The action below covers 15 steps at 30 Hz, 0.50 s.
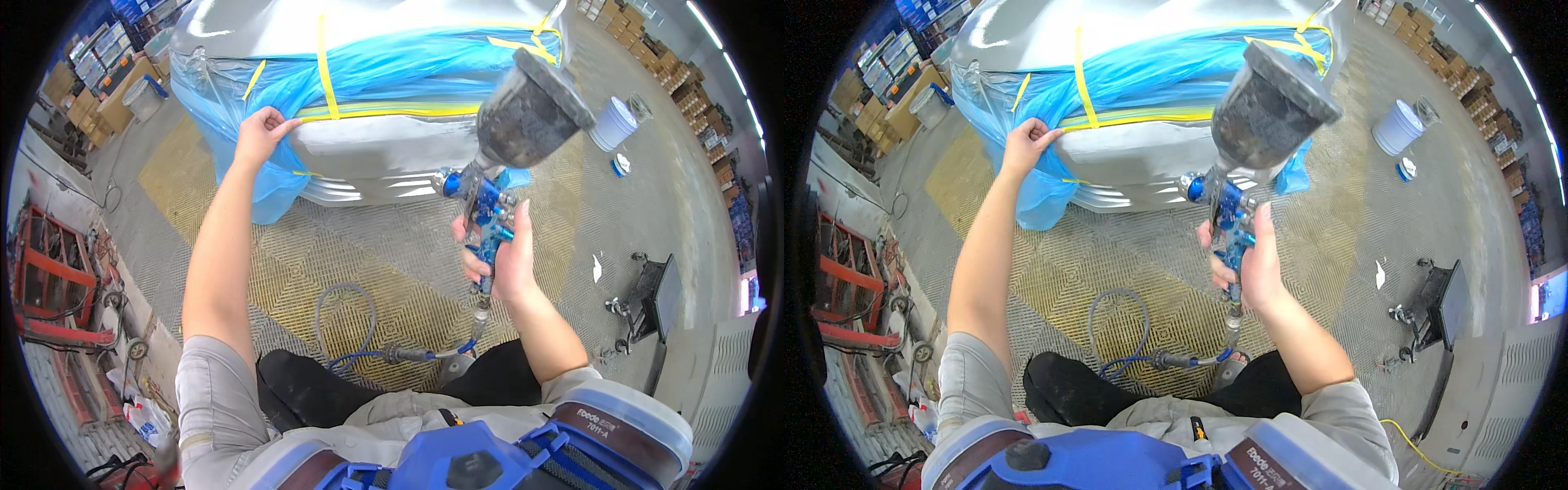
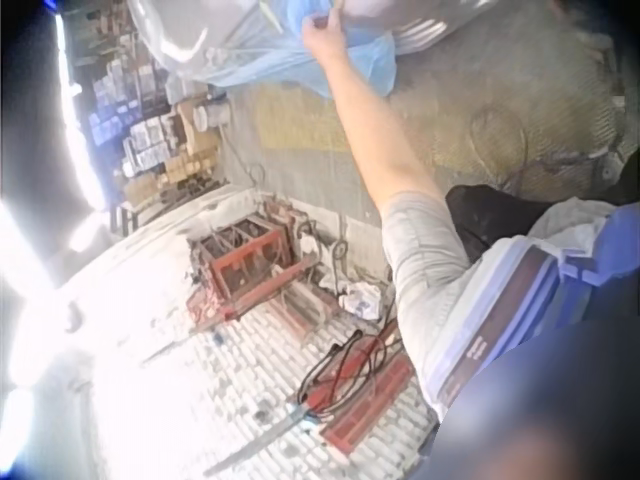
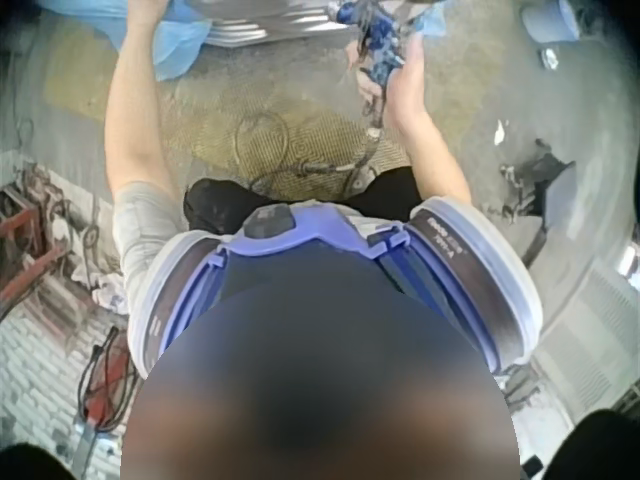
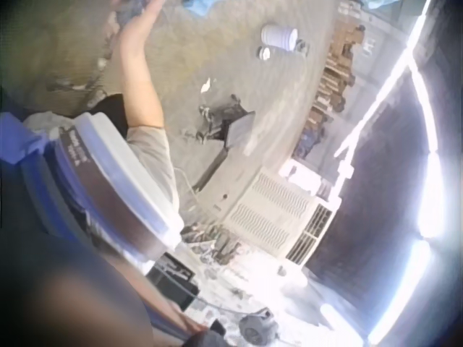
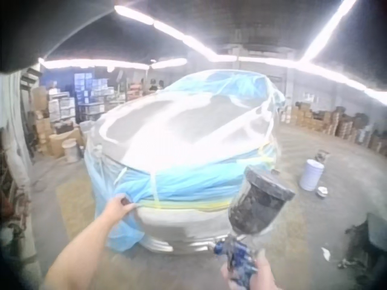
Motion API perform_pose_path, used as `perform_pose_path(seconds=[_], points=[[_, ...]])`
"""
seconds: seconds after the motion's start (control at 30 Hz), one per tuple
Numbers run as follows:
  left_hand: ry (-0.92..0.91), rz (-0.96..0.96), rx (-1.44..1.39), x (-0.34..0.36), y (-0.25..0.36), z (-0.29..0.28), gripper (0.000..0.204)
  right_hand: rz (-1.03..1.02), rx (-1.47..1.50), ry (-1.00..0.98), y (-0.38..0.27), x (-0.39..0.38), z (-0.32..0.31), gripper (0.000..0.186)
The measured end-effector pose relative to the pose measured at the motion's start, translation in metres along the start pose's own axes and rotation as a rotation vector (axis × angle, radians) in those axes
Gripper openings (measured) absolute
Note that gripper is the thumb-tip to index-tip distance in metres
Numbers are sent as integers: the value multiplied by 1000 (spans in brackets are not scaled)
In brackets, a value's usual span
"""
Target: The person uses a spray gun to apply gray paint to a car hood that is masked with blue plastic and yellow tape. The person moves the spray gun in steady horizontal passes across the hood surface, covering the entire area.
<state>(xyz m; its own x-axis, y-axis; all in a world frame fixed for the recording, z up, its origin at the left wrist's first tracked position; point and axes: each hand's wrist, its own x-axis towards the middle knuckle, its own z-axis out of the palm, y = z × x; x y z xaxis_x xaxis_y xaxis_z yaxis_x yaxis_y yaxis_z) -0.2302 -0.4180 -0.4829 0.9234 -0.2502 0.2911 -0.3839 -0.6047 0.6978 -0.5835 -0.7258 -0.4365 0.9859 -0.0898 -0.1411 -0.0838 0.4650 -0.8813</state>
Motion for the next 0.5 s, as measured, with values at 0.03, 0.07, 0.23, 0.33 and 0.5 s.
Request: perform_pose_path(seconds=[0.03, 0.07, 0.23, 0.33, 0.5], points=[[-38, -33, -69, 1, -3, -2, 34, 1, 31, 9, -4, -1, 3, 83], [28, 47, -119, -4, -5, 0, 33, -3, -9, 36, -7, 0, 5, 82], [453, 396, 100, -112, -14, 39, 17, -130, -100, 158, -11, 18, 7, 76], [-221, 140, -300, -236, -10, 80, 27, -224, -126, 251, -3, 42, 10, 67], [-953, 188, -119, -344, -23, 116, 82, -180, -96, 259, 21, 70, 27, 72]])
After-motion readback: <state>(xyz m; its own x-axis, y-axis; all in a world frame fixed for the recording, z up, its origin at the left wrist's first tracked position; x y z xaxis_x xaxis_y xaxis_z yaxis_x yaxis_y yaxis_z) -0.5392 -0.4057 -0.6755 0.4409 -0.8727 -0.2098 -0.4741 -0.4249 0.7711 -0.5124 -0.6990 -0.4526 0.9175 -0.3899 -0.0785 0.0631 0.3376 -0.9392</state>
